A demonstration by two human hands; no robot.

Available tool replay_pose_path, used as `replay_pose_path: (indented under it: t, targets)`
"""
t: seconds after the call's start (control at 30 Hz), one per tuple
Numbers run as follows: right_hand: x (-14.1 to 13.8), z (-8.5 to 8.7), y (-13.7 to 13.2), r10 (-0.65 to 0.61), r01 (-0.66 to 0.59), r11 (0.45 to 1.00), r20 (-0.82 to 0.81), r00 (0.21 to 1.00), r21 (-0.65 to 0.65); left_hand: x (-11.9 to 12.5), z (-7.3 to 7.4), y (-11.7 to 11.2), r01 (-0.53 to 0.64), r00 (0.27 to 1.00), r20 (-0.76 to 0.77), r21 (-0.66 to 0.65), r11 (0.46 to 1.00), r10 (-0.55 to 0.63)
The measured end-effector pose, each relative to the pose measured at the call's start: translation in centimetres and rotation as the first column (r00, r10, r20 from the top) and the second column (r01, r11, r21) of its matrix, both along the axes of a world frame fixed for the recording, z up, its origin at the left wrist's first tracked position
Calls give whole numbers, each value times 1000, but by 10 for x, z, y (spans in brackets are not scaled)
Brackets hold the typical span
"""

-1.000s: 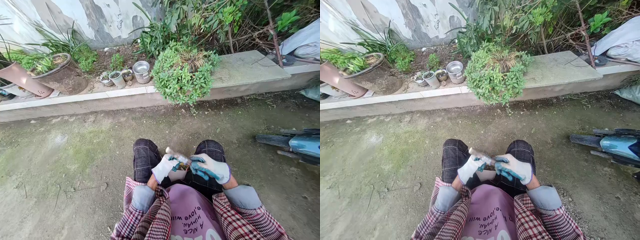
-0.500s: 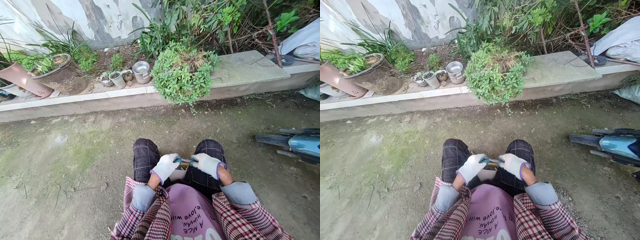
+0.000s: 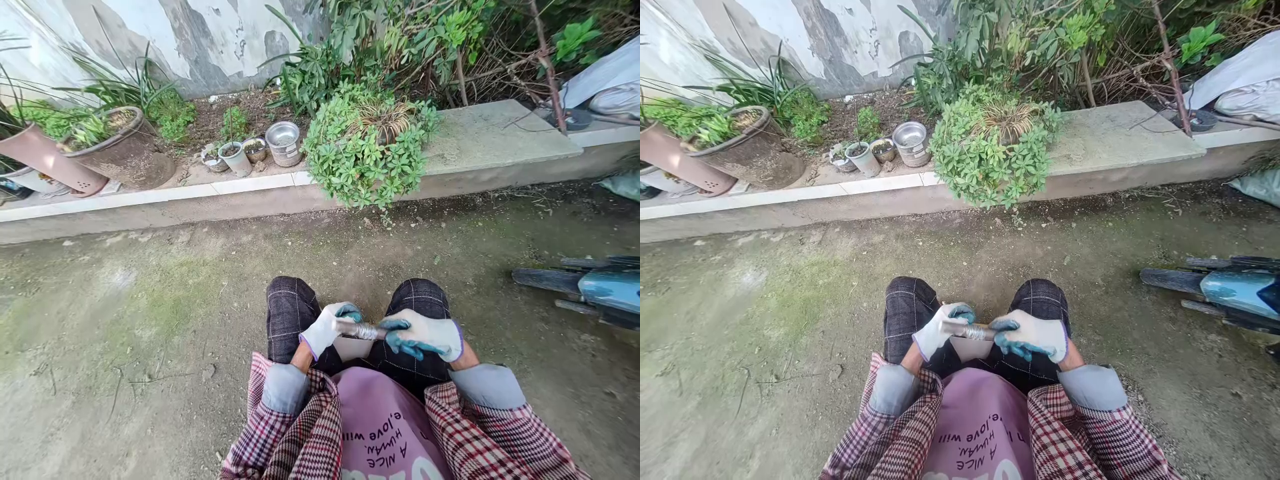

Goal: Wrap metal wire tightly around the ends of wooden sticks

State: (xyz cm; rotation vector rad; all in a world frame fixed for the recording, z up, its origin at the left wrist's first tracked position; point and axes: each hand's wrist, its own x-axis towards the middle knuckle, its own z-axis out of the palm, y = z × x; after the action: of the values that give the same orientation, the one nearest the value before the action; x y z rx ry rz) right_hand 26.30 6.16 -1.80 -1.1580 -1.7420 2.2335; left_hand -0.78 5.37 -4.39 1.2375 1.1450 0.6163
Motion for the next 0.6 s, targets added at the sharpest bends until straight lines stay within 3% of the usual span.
replay_pose_path:
  t: [0.1, 0.17, 0.23, 0.33, 0.47, 0.53, 0.6]
  targets:
    - [-2, 4, 3, 204, -229, 968, 207, 957, 104, -5, 8, 8, 126, 977, -182, 71, 989, -111]
    - [-5, 0, 5, 205, -311, 922, 392, 897, 231, -7, 15, 9, 187, 943, -293, 84, 979, -155]
    - [-9, -9, 7, 116, -320, 889, 517, 848, 326, -5, 19, 7, 224, 911, -373, 90, 970, -176]
    - [-13, -24, 10, -57, -233, 869, 555, 830, 436, 2, 15, 1, 199, 902, -406, 91, 976, -146]
    - [-13, -32, 11, -244, -57, 845, 477, 845, 532, 13, 3, -5, 1, 974, -225, 7, 1000, 0]
    - [-12, -29, 9, -331, 152, 868, 323, 887, 472, 14, 4, -7, -98, 993, -78, -81, 992, 92]
    - [-13, -24, 5, -405, 346, 883, 144, 903, 318, 12, 10, -7, -134, 988, 54, -134, 982, 142]
